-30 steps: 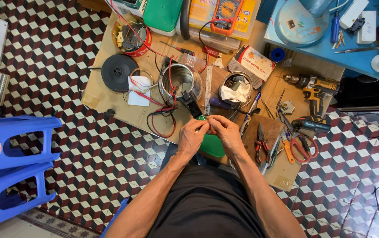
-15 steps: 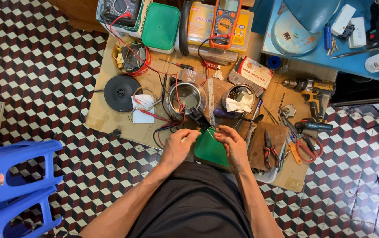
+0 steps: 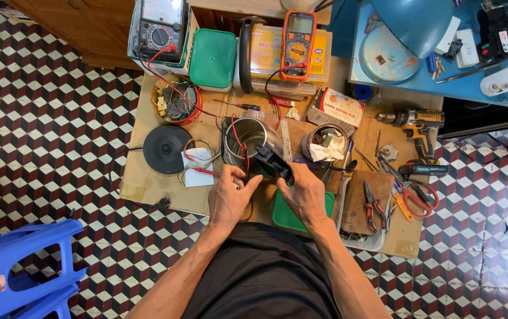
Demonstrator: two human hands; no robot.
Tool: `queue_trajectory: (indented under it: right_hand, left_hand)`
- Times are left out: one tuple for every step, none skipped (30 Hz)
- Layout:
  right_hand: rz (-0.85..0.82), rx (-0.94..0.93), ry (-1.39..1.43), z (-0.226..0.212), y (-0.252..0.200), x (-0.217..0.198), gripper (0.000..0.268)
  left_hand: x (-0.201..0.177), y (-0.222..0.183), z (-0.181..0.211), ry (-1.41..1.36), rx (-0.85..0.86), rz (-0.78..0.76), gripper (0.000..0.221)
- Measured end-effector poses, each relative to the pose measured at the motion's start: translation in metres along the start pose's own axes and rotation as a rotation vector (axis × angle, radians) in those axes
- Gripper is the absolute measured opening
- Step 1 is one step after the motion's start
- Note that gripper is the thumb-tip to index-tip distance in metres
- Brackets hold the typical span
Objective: The person repairs a stainless steel electric kettle by stripping wires, connecting them to a white plastic connector, and securing the assembly with a cordless drill. The person uses pliers, a drill, and various small parts from a container on the workbench.
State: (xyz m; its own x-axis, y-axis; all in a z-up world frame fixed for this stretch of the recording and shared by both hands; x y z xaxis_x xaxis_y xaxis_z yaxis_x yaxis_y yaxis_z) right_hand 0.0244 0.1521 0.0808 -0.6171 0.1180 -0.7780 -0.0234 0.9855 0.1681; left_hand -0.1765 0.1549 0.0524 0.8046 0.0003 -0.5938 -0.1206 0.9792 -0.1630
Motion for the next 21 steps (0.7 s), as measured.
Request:
queue_trajectory:
  right_hand:
    - [0.016,-0.032,-0.014,-0.006,0.008,-0.006,0.038]
    - [-0.028,-0.017,-0.036,-0.007,0.014,-0.006,0.036]
    - [-0.072,-0.003,-0.057,-0.009,0.022,-0.007,0.035]
    - [-0.113,0.012,-0.079,-0.012,0.030,-0.007,0.034]
    - [-0.143,0.021,-0.128,-0.016,0.038,-0.008,0.033]
    - [-0.171,0.031,-0.179,-0.021,0.046,-0.011,0.033]
    - [-0.200,0.041,-0.230,-0.025,0.053,-0.014,0.033]
    - [-0.229,0.053,-0.240,-0.029,0.058,-0.019,0.034]
    - [-0.259,0.065,-0.250,-0.032,0.063,-0.025,0.036]
    - [-0.289,0.078,-0.260,-0.034,0.067,-0.031,0.037]
    - [-0.303,0.113,-0.293,-0.034,0.070,-0.039,0.039]
    - [-0.315,0.144,-0.326,-0.034,0.074,-0.047,0.041]
    - [-0.327,0.175,-0.359,-0.035,0.075,-0.056,0.043]
    - [-0.334,0.202,-0.353,-0.036,0.076,-0.065,0.043]
    - [-0.341,0.229,-0.348,-0.037,0.076,-0.075,0.044]
    - [-0.345,0.260,-0.345,-0.037,0.075,-0.086,0.045]
    - [-0.365,0.310,-0.391,-0.033,0.072,-0.096,0.045]
    - [-0.388,0.357,-0.434,-0.030,0.066,-0.106,0.045]
    - [-0.409,0.405,-0.476,-0.025,0.060,-0.115,0.045]
    - [-0.387,0.431,-0.465,-0.024,0.055,-0.125,0.045]
    - [-0.364,0.457,-0.455,-0.021,0.050,-0.136,0.044]
  left_hand:
    - [-0.007,0.006,-0.003,-0.016,-0.013,0.072,0.048]
    - [-0.006,0.011,-0.009,-0.072,-0.032,0.062,0.046]
    - [-0.005,0.016,-0.016,-0.129,-0.051,0.052,0.044]
    - [-0.004,0.021,-0.023,-0.186,-0.067,0.042,0.043]
    - [-0.005,0.024,-0.027,-0.172,-0.046,0.042,0.039]
    - [-0.006,0.029,-0.031,-0.161,-0.025,0.041,0.035]
    - [-0.008,0.034,-0.035,-0.149,-0.004,0.040,0.033]
    - [-0.016,0.037,-0.048,-0.168,-0.039,0.097,0.034]
    - [-0.025,0.044,-0.060,-0.186,-0.074,0.153,0.035]
    - [-0.033,0.049,-0.073,-0.204,-0.110,0.210,0.036]
    - [-0.036,0.056,-0.086,-0.231,-0.147,0.203,0.038]
    - [-0.040,0.063,-0.098,-0.259,-0.182,0.199,0.039]
    - [-0.043,0.066,-0.109,-0.287,-0.217,0.196,0.041]
    - [-0.048,0.070,-0.112,-0.228,-0.177,0.207,0.044]
    - [-0.051,0.074,-0.113,-0.168,-0.136,0.218,0.049]
    - [-0.049,0.077,-0.112,-0.111,-0.094,0.225,0.056]
    - [-0.043,0.078,-0.112,-0.099,-0.070,0.207,0.057]
    - [-0.037,0.075,-0.113,-0.083,-0.048,0.193,0.058]
    - [-0.030,0.074,-0.115,-0.068,-0.027,0.179,0.059]
    - [-0.022,0.072,-0.116,-0.105,0.003,0.175,0.058]
    - [-0.010,0.070,-0.115,-0.143,0.033,0.172,0.058]
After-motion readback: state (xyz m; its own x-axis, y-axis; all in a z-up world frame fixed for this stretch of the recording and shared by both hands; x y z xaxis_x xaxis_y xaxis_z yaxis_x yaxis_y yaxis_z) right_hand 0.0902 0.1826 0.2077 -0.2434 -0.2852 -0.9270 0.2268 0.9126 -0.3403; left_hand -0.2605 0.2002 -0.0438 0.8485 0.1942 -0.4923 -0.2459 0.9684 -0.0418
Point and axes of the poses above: each hand's wrist, its own y-axis towards the middle knuckle, its own x-axis out of the palm, z = x × y, the point moved 10 cm from there along y, towards the middle knuckle, and after that the axes turned 2 degrees about x, right-handed, at the moved point
